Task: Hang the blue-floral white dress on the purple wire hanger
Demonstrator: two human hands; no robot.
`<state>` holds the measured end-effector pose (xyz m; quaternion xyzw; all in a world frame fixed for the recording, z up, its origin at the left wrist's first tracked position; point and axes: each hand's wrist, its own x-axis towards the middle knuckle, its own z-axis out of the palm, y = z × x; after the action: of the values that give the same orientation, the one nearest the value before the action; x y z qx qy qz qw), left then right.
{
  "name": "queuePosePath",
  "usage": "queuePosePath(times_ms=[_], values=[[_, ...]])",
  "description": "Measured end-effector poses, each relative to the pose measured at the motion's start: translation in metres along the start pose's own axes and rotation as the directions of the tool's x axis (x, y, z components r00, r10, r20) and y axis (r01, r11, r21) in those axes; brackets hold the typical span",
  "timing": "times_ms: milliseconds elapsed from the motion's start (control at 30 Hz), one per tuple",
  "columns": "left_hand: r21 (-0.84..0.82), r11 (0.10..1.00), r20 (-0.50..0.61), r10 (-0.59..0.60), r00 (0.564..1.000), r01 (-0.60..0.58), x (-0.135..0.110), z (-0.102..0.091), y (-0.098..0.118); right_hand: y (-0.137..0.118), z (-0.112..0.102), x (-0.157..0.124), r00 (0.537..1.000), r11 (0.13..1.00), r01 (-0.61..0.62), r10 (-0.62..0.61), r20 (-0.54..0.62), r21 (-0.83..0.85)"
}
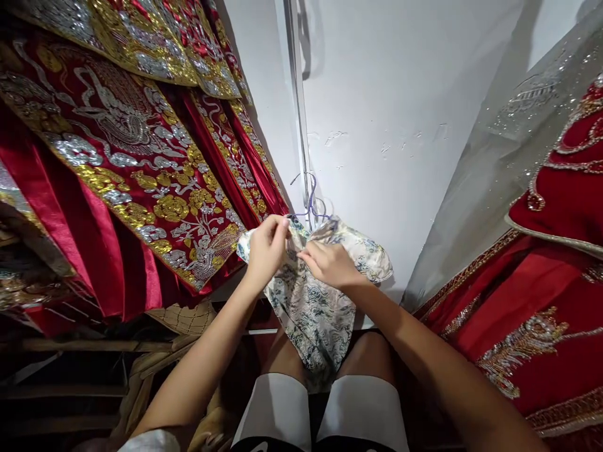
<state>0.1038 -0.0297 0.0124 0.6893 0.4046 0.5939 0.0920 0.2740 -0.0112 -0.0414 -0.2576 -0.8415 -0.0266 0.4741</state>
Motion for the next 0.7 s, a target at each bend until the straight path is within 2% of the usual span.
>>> queuePosePath(times_ms=[67, 133, 200, 267, 333, 400, 467, 500, 567, 600, 633, 667, 700], values=[[-0.094, 0.995, -0.141, -0.045, 0.989, 0.032, 0.013, -0.016, -0.013, 0.003, 0.015, -0.020, 0.996, 0.998, -0.001, -0.004, 0.092, 0.058], [-0.213, 0.972, -0.299, -0.160, 0.941, 0.098, 0.023, -0.038, -0.033, -0.001, 0.026, -0.043, 0.987, 0.989, -0.074, 0.055, 0.148, 0.126], [-0.422, 0.880, -0.396, -0.396, 0.829, 0.219, 0.026, -0.060, -0.055, -0.012, 0.029, -0.063, 0.968, 0.958, -0.214, 0.183, 0.170, 0.189], [-0.618, 0.721, -0.370, -0.617, 0.694, 0.312, 0.019, -0.076, -0.078, -0.026, 0.027, -0.074, 0.930, 0.894, -0.362, 0.330, 0.160, 0.264], [-0.718, 0.592, -0.302, -0.739, 0.602, 0.367, 0.002, -0.081, -0.095, -0.041, 0.025, -0.078, 0.883, 0.813, -0.467, 0.453, 0.125, 0.347], [-0.770, 0.495, -0.240, -0.809, 0.536, 0.402, -0.024, -0.073, -0.106, -0.054, 0.027, -0.080, 0.830, 0.734, -0.529, 0.552, 0.078, 0.427], [-0.814, 0.395, -0.167, -0.860, 0.482, 0.425, -0.058, -0.057, -0.110, -0.066, 0.034, -0.087, 0.770, 0.656, -0.558, 0.638, 0.023, 0.508], [-0.832, 0.347, -0.131, -0.881, 0.455, 0.432, -0.077, -0.047, -0.112, -0.072, 0.039, -0.094, 0.732, 0.611, -0.564, 0.682, -0.007, 0.555], [-0.858, 0.270, -0.080, -0.910, 0.406, 0.438, -0.118, -0.028, -0.113, -0.080, 0.048, -0.113, 0.624, 0.495, -0.558, 0.779, -0.057, 0.666], [-0.875, 0.222, -0.050, -0.926, 0.375, 0.431, -0.138, -0.020, -0.114, -0.083, 0.050, -0.125, 0.564, 0.425, -0.549, 0.824, -0.056, 0.720], [-0.917, 0.119, 0.018, -0.941, 0.338, 0.380, -0.156, -0.014, -0.114, -0.086, 0.049, -0.137, 0.511, 0.352, -0.542, 0.859, -0.034, 0.763], [-0.942, 0.055, 0.060, -0.942, 0.329, 0.331, -0.172, -0.009, -0.114, -0.087, 0.046, -0.148, 0.476, 0.284, -0.548, 0.879, 0.014, 0.787], [-0.956, 0.007, 0.093, -0.941, 0.326, 0.294, -0.183, -0.006, -0.113, -0.088, 0.041, -0.158, 0.471, 0.222, -0.579, 0.877, 0.099, 0.784]])
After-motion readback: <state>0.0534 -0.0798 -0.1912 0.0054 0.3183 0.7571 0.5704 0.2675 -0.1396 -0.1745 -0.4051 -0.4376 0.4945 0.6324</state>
